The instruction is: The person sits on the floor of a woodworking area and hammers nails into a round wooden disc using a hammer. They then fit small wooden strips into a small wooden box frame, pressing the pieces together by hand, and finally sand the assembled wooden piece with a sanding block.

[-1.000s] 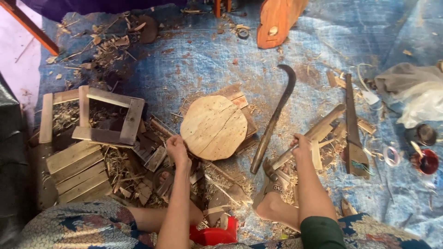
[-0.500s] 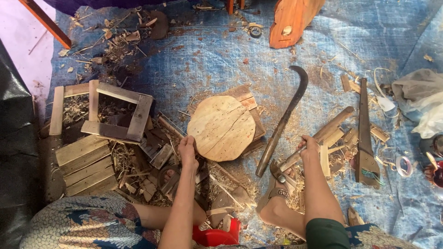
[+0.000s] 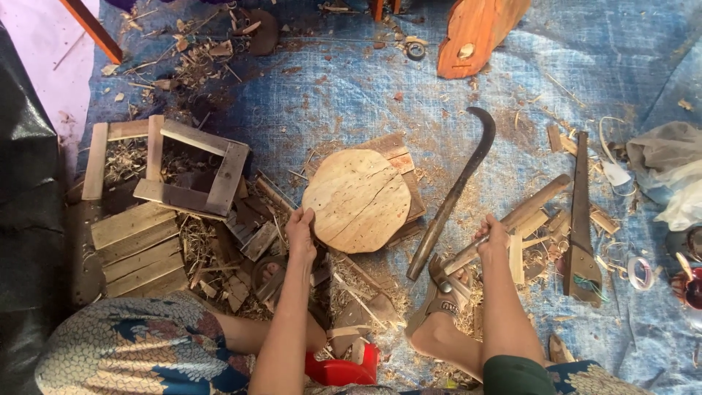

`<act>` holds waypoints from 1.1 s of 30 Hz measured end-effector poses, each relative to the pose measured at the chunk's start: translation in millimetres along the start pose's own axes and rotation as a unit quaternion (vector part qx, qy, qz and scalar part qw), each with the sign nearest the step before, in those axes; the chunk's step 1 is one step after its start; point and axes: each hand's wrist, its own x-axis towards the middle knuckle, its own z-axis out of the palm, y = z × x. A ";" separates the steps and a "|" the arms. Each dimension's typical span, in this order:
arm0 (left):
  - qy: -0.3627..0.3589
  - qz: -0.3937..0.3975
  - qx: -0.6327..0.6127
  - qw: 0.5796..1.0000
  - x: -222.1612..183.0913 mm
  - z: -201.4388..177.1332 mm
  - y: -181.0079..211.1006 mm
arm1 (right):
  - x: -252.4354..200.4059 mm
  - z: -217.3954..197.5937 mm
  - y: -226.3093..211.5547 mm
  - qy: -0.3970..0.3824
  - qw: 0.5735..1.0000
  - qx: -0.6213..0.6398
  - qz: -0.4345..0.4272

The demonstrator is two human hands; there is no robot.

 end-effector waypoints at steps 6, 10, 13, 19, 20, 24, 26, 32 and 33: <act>-0.006 0.070 0.055 0.996 1.2 5.0 -1.9 | -15.5 5.4 4.3 -0.048 0.999 -0.006 -0.020; -0.016 0.062 0.025 0.998 -6.9 15.4 15.7 | -47.2 19.6 -5.8 -0.053 0.998 -0.024 -0.031; 0.001 0.004 0.041 0.999 -20.4 26.0 34.1 | -88.8 36.8 -13.8 -0.091 0.992 -0.060 -0.064; -0.007 -0.052 -0.020 0.998 -28.2 31.7 37.9 | -191.4 79.6 -15.4 -0.200 0.970 -0.122 -0.072; -0.002 -0.054 -0.003 0.999 -28.8 31.3 36.6 | -203.8 84.6 -11.7 -0.218 0.966 -0.124 -0.062; -0.019 -0.058 -0.028 0.998 -37.5 36.2 39.7 | -221.3 96.5 11.7 -0.238 0.960 -0.139 -0.041; -0.012 -0.073 -0.029 0.997 -47.2 41.1 45.1 | -215.9 95.3 23.4 -0.278 0.950 -0.136 -0.033; -0.069 -0.016 -0.022 0.997 -71.7 47.1 62.8 | -213.6 93.6 33.2 -0.285 0.940 -0.164 -0.092; -0.100 0.010 -0.053 0.993 -74.5 49.3 68.9 | -217.3 94.2 30.5 -0.288 0.939 -0.158 -0.107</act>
